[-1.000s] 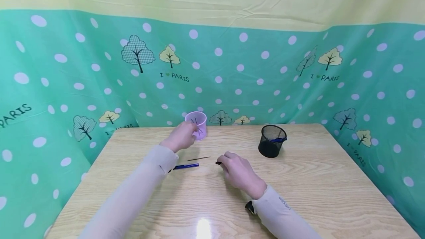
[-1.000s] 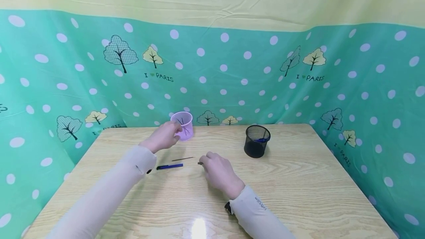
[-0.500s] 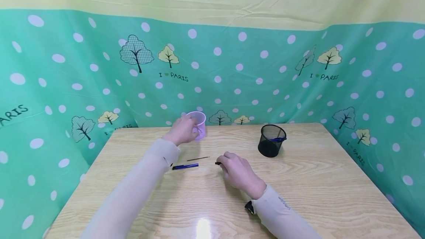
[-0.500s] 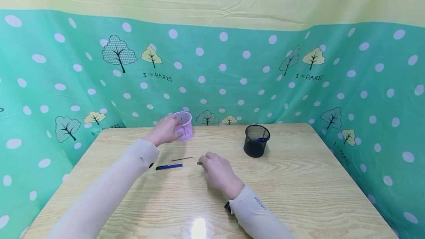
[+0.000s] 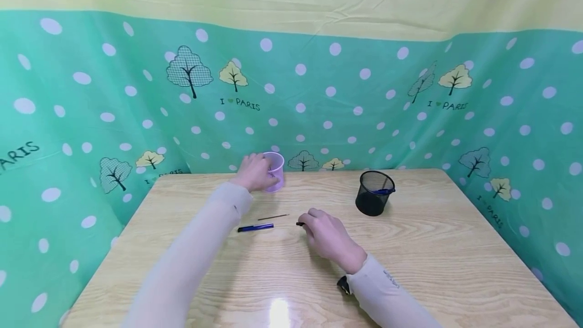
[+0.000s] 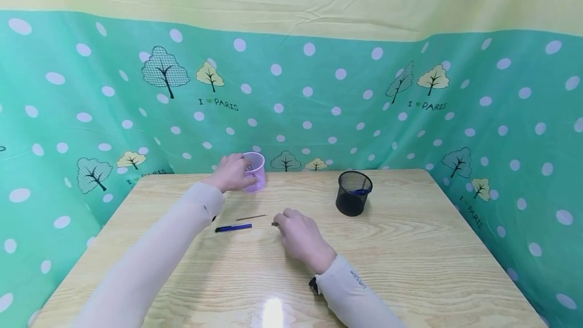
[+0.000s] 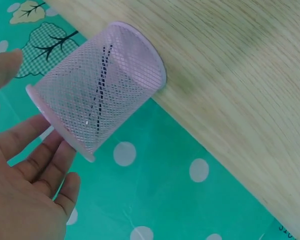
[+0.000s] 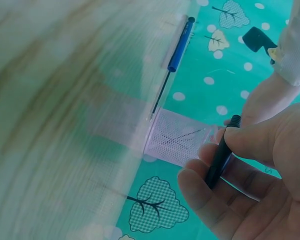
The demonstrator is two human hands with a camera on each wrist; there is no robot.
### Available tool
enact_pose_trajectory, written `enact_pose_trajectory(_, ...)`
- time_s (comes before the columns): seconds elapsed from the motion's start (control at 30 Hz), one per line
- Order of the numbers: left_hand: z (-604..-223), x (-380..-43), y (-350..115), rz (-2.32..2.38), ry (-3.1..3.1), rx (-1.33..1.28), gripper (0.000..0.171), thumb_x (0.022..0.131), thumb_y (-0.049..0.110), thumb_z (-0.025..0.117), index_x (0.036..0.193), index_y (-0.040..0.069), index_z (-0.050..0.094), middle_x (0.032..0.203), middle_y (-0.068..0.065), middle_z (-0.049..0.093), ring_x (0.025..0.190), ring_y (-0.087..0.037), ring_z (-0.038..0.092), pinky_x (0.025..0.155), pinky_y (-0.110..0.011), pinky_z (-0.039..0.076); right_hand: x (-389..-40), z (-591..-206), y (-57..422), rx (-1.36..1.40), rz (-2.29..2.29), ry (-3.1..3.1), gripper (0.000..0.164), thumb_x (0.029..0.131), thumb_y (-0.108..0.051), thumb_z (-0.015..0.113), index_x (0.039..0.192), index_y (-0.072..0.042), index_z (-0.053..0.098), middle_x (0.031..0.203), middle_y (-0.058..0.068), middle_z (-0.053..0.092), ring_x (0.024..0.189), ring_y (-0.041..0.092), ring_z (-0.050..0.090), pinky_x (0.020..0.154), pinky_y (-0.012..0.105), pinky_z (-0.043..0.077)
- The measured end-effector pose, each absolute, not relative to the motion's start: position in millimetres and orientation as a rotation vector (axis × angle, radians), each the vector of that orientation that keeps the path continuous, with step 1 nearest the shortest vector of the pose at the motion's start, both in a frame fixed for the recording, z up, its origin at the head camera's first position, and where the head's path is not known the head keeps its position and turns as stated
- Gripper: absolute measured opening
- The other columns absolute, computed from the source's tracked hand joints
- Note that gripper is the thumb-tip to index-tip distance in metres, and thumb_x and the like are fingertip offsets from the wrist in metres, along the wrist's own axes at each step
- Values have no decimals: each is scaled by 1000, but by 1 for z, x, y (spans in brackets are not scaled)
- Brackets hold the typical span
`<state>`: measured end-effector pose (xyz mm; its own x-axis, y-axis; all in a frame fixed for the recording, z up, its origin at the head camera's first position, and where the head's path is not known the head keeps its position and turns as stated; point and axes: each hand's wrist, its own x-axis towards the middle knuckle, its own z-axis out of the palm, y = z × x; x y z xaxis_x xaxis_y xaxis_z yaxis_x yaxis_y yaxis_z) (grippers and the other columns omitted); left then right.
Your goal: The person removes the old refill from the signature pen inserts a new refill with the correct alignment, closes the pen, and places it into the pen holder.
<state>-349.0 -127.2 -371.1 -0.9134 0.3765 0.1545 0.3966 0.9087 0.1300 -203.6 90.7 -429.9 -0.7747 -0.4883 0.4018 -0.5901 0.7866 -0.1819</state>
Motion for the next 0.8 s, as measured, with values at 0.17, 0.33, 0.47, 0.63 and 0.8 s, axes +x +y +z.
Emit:
enact_pose_trajectory(0.17, -376, -356, -125, -254, -2964, -585, 50, 77, 45, 70, 106, 5, 67, 115, -11, 58, 100, -27, 47, 91, -42, 33, -203, -431, 92, 822, 432, -2634, 14, 89, -9, 62, 97, -18, 68, 81, -7, 56, 70, 9, 54, 57, 27, 48)
enact_pose_trajectory(0.33, -382, -361, -123, -207, -2998, -553, 53, 77, 49, 70, 107, 6, 66, 115, -10, 57, 103, -27, 46, 92, -44, 31, -203, -432, 92, 831, 430, -2642, 13, 90, -10, 62, 98, -17, 68, 81, -7, 55, 70, 9, 53, 57, 26, 48)
enact_pose_trajectory(0.47, -384, -364, -120, -162, -2999, -528, 52, 77, 48, 71, 107, 6, 65, 115, -11, 58, 105, -30, 46, 94, -46, 29, -203, -431, 92, 825, 432, -2626, 14, 89, -8, 62, 98, -17, 69, 81, -6, 57, 70, 9, 54, 58, 26, 48)
enact_pose_trajectory(0.63, -384, -367, -116, -143, -3011, -516, 48, 77, 44, 71, 106, 6, 66, 116, -12, 59, 108, -32, 46, 96, -47, 28, -204, -429, 94, 824, 428, -2617, 13, 89, -8, 63, 98, -17, 68, 82, -6, 57, 71, 10, 55, 58, 26, 49)
enact_pose_trajectory(0.8, -385, -369, -114, -100, -3017, -522, 45, 76, 44, 68, 103, 7, 67, 117, -12, 59, 110, -33, 45, 97, -48, 28, -205, -429, 93, 827, 426, -2631, 13, 90, -9, 63, 98, -17, 68, 83, -6, 57, 72, 9, 55, 58, 26, 48)
